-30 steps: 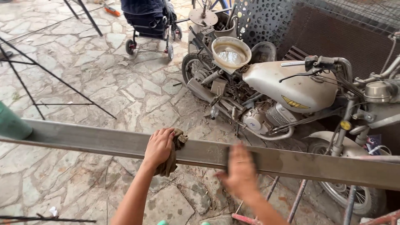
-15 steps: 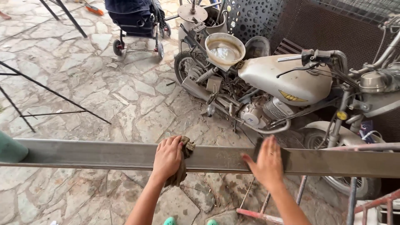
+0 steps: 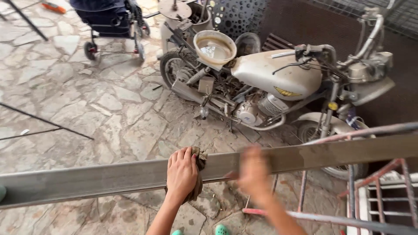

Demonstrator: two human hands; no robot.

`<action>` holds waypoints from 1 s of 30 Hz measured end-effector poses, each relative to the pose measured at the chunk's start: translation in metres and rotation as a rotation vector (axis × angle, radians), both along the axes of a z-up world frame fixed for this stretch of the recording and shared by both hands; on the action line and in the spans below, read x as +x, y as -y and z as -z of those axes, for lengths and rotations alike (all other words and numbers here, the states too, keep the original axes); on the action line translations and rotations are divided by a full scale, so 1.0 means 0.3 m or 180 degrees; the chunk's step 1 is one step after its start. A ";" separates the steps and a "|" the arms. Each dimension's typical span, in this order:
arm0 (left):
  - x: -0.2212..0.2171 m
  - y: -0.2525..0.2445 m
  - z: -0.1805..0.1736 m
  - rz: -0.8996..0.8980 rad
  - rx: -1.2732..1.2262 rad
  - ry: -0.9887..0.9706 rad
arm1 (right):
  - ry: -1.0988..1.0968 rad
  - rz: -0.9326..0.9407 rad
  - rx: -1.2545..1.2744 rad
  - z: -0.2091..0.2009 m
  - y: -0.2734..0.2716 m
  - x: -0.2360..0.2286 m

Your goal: Sanding a long metal beam manually using sandpaper and a cloth to prepare the surface.

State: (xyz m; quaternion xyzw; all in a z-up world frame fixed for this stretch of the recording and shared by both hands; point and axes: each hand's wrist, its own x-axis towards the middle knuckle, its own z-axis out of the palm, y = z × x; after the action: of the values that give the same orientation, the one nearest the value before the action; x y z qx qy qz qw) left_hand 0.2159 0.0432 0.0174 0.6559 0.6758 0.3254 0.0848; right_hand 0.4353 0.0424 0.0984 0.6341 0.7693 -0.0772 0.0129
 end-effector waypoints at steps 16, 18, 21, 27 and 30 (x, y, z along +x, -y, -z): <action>-0.023 0.020 0.005 0.0313 0.0096 0.0043 | -0.0674 -0.0404 0.0386 -0.062 0.047 -0.194; -0.024 0.018 0.001 0.0330 0.0090 0.0040 | -0.0773 0.0754 0.0078 -0.237 -0.022 -0.127; -0.034 0.032 -0.005 0.0345 0.0018 0.0027 | -0.0731 0.1764 -0.0234 -0.300 -0.067 -0.112; -0.055 0.022 0.034 0.0420 0.0001 -0.0072 | -0.0707 0.0399 -0.0332 -0.140 0.090 -0.314; -0.055 0.020 0.025 0.0403 -0.0061 0.0014 | -0.0442 0.0863 0.0097 -0.065 0.004 -0.061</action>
State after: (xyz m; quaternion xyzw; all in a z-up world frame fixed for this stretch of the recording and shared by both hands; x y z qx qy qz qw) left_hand 0.1995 0.0373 0.0100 0.6957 0.6359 0.3144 0.1130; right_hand 0.4170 0.0413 0.1178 0.7253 0.6768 -0.1103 -0.0605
